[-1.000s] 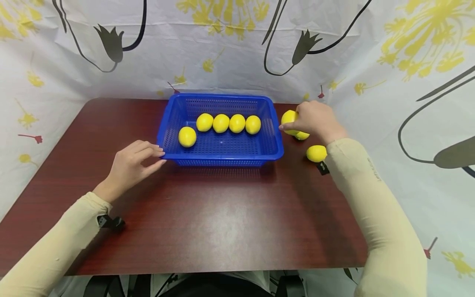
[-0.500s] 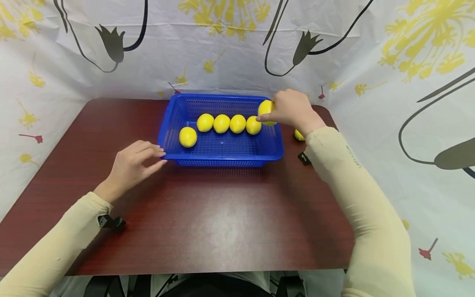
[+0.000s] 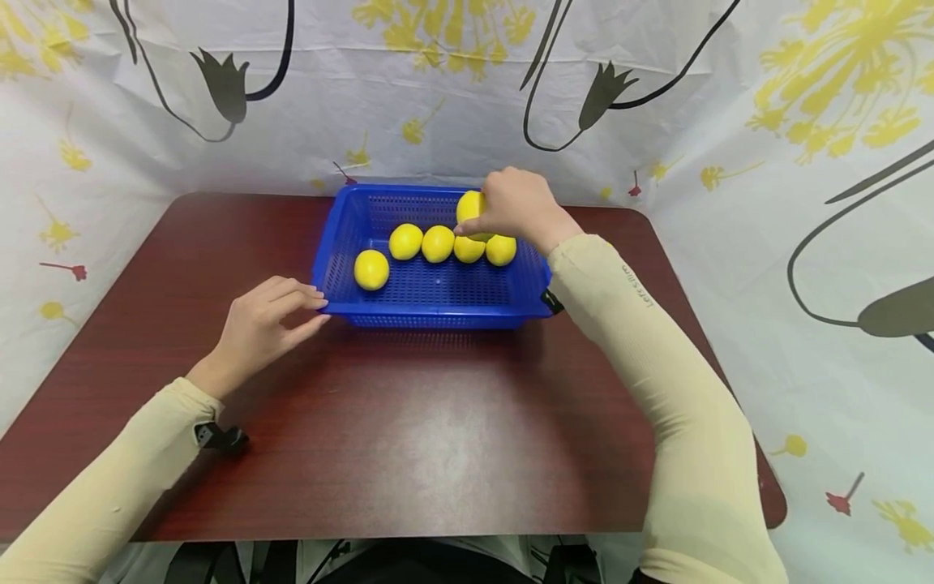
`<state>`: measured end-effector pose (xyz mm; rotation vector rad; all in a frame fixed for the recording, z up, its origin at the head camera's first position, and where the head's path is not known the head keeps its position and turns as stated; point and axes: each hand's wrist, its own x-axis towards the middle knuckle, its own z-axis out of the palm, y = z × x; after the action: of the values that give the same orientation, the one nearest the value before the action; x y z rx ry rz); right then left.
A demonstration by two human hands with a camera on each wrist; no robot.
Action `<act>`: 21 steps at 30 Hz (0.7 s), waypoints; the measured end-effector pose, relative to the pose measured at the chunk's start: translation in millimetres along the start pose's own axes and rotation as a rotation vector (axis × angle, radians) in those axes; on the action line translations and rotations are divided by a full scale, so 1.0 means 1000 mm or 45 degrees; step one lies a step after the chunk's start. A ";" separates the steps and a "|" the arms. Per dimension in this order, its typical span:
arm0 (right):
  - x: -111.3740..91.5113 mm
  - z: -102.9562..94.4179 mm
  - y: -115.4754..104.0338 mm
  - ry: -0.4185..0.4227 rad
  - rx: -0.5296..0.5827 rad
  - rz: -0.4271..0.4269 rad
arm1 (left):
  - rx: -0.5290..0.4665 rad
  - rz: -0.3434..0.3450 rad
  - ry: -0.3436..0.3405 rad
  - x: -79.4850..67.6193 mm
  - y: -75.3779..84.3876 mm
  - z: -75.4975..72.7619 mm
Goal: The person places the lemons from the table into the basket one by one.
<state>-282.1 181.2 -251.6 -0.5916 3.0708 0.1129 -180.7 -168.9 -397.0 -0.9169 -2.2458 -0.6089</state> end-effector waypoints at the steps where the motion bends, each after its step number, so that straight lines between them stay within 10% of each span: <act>1: 0.002 0.000 -0.002 0.008 0.003 -0.014 | 0.000 0.001 0.001 0.000 0.000 0.000; 21: 0.051 0.007 -0.058 0.011 0.139 -0.030 | -0.025 0.012 0.049 -0.002 -0.002 0.005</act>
<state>-307.8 109.6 -263.8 -0.6235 3.0532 -0.0570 -183.1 -168.6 -402.2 -0.9172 -2.2036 -0.6402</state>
